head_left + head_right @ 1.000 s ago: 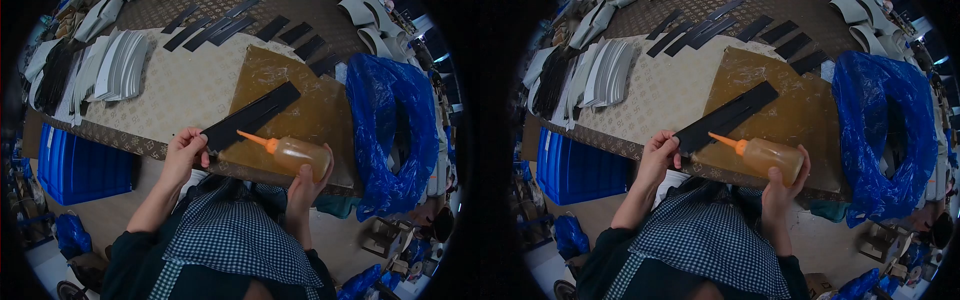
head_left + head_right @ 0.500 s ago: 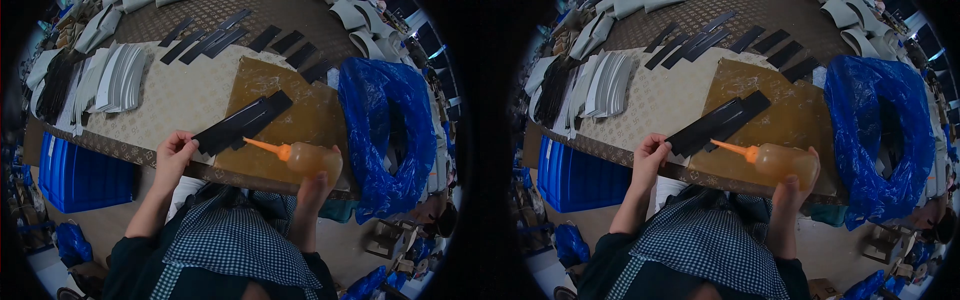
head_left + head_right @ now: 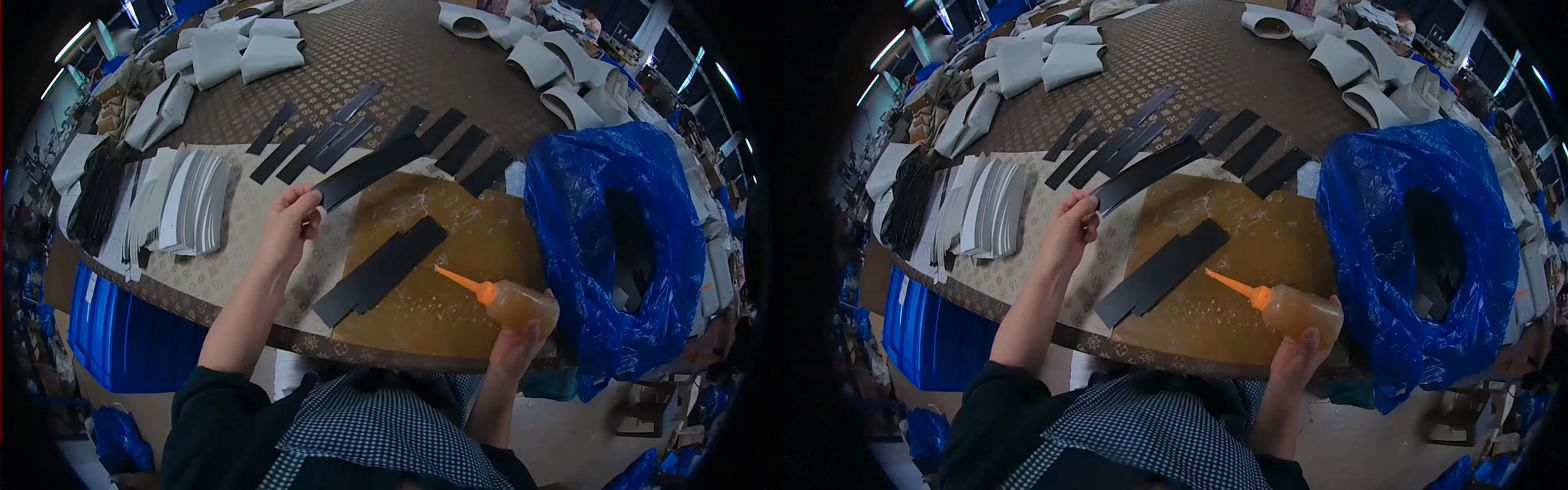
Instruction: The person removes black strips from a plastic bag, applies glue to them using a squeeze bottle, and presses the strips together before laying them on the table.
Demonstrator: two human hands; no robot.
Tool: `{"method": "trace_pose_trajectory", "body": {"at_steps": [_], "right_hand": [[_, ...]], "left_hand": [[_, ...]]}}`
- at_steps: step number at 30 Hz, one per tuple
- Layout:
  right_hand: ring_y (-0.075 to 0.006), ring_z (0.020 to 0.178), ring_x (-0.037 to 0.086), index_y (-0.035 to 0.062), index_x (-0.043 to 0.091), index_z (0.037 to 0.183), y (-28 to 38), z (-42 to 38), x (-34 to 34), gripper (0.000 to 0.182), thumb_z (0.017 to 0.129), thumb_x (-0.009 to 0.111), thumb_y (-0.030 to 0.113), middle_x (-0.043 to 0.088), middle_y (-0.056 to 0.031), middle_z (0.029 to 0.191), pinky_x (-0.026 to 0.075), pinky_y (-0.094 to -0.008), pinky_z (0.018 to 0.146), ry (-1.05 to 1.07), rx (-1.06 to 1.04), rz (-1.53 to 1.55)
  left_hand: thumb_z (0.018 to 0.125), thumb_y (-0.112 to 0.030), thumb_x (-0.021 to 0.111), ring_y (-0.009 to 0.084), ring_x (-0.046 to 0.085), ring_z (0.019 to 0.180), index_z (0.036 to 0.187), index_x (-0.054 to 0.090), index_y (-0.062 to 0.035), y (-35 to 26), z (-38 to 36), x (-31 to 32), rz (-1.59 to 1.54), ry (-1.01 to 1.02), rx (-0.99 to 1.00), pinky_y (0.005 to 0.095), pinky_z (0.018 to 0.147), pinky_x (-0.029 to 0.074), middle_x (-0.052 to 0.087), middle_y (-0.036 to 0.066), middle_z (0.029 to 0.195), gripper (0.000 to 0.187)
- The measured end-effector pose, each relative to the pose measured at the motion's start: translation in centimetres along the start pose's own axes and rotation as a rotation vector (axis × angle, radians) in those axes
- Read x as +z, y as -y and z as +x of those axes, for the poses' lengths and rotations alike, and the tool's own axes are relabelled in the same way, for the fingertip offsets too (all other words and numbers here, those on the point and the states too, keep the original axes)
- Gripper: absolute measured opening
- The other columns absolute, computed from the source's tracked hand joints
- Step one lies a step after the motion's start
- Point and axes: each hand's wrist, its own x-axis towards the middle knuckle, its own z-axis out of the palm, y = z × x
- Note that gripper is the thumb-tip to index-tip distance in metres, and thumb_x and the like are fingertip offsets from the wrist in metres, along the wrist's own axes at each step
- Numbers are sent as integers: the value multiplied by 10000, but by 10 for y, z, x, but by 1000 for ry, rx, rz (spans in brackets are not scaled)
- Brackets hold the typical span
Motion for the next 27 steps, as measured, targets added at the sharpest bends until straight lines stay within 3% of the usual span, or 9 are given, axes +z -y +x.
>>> {"method": "trace_pose_trajectory", "body": {"at_steps": [10, 15, 18, 20, 22, 27], "right_hand": [[-263, 1160, 496, 62, 282, 1410, 1, 2, -2, 869, 762, 734, 422, 477, -128, 1238, 424, -415, 1003, 23, 5, -36], [-262, 1173, 487, 64, 273, 1416, 3, 2, 1, 873, 770, 719, 444, 460, -127, 1265, 409, -416, 1018, 23, 11, -64], [-260, 1161, 491, 54, 272, 1415, 1, 3, 2, 898, 759, 728, 465, 470, -128, 1249, 410, -408, 1012, -4, 10, -78], [-255, 1135, 501, 35, 272, 1410, 4, 2, 7, 933, 741, 746, 480, 495, -130, 1209, 423, -392, 991, -37, 10, -82], [-266, 1163, 491, 55, 267, 1421, 2, 0, 3, 852, 796, 698, 443, 471, -138, 1256, 408, -411, 1016, -2, -9, -85], [-285, 1175, 496, 58, 272, 1426, -9, 3, -3, 759, 857, 645, 394, 473, -150, 1278, 404, -425, 1029, 70, -40, 1]], "left_hand": [[827, -151, 655, 95, 525, 566, 927, 593, -107, 19, 207, 79, -106, -65, 34, 240, 431, 368, 565, -13, 735, 126], [852, -299, 644, 98, 581, 661, 1129, 603, -98, 25, 231, 76, 276, -166, 65, 232, 521, 428, 627, 11, 866, 345], [858, -294, 647, 77, 565, 652, 1112, 612, -83, 6, 183, 58, 327, -52, 111, 231, 526, 424, 630, 1, 855, 332], [879, -234, 619, 60, 545, 607, 1020, 637, -64, -3, 148, 35, 326, 31, 136, 212, 496, 402, 623, -13, 819, 222], [887, -194, 599, 57, 532, 565, 896, 648, -59, -8, 106, 11, 411, 82, 172, 210, 459, 388, 614, -11, 760, 145], [914, -187, 560, 33, 499, 564, 880, 632, -66, -3, -20, -51, 619, 153, -56, 196, 494, 412, 612, -13, 754, 145]]}}
